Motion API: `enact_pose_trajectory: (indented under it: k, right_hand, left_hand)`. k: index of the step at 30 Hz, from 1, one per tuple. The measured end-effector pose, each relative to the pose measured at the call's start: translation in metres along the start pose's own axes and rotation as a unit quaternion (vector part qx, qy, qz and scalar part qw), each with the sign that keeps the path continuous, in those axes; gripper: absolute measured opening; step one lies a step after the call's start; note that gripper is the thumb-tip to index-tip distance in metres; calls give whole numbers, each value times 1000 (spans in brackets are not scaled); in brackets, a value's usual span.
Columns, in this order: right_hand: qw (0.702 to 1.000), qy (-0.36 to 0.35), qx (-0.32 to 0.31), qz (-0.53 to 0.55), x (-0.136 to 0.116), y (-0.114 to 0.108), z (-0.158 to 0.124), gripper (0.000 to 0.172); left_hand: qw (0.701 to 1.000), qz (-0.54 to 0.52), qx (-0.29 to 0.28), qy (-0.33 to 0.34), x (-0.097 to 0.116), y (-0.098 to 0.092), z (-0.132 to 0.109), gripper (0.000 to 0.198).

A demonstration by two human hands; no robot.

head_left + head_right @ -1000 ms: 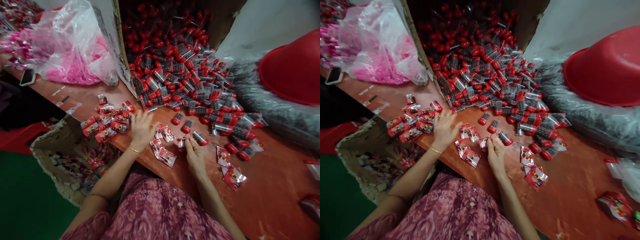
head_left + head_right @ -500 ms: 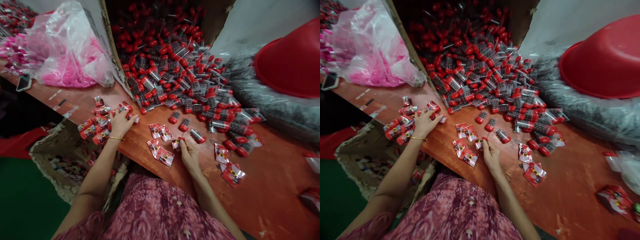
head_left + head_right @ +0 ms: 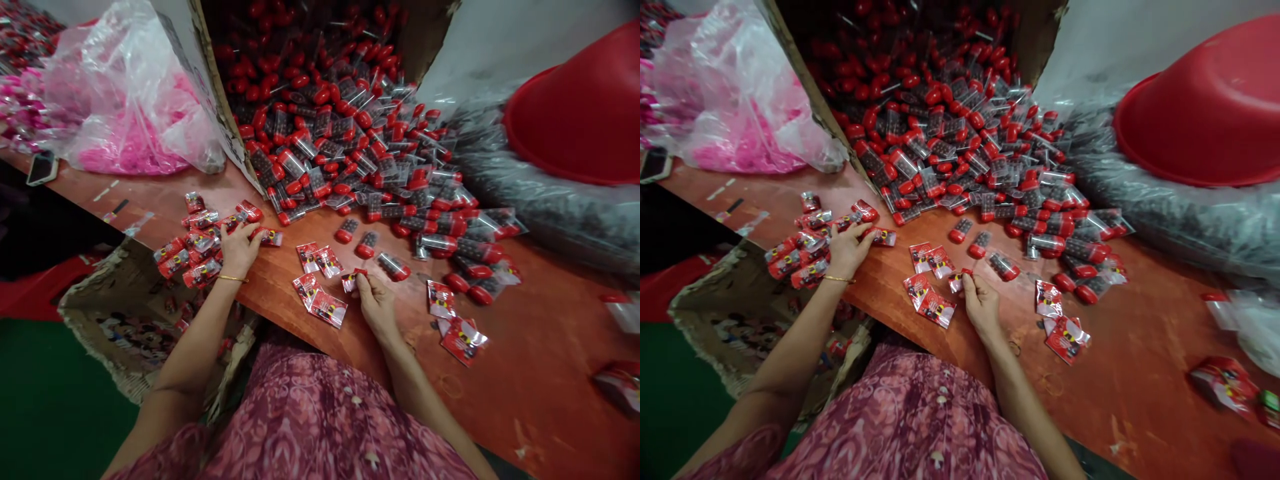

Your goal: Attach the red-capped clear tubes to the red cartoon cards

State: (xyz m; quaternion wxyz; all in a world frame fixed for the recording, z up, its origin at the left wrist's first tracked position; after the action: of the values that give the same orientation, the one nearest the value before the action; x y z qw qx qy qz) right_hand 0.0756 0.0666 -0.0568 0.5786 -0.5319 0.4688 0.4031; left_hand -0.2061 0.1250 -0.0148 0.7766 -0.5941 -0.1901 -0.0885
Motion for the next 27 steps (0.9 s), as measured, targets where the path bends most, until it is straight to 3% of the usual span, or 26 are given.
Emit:
enact_pose_trajectory:
  k: [8,14,20,27]
  right_hand:
    - [1000,3,0,6,4,-3,2,45]
    - [1000,-2,-12,1,9,-2,3,45]
    - [1000,-17,0,-5,7,0,2,45]
    - [1000,-13,-3,5,9,0,1,45]
  left_hand:
    - [1000,-18,17,-8,-7,-3,-2,37]
    - [990,36,-73,114,-5,-12,-2,60]
    - [984,32,-101,143,2,-15,7,25]
    - [981,56,-114,146,15,-16,-6,16]
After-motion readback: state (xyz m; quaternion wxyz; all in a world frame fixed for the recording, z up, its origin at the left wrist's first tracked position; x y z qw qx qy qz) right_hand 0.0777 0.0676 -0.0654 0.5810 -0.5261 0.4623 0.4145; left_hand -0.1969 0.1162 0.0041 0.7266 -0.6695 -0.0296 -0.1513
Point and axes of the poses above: each hand's wrist, its own z-axis towards the middle knuckle, its own y-axis out of the palm, x = y × z, the point moved 1 cm from there along z, towards the middle knuckle, and after that the axes turned 2 degrees about -z, right-handed, at the moved point
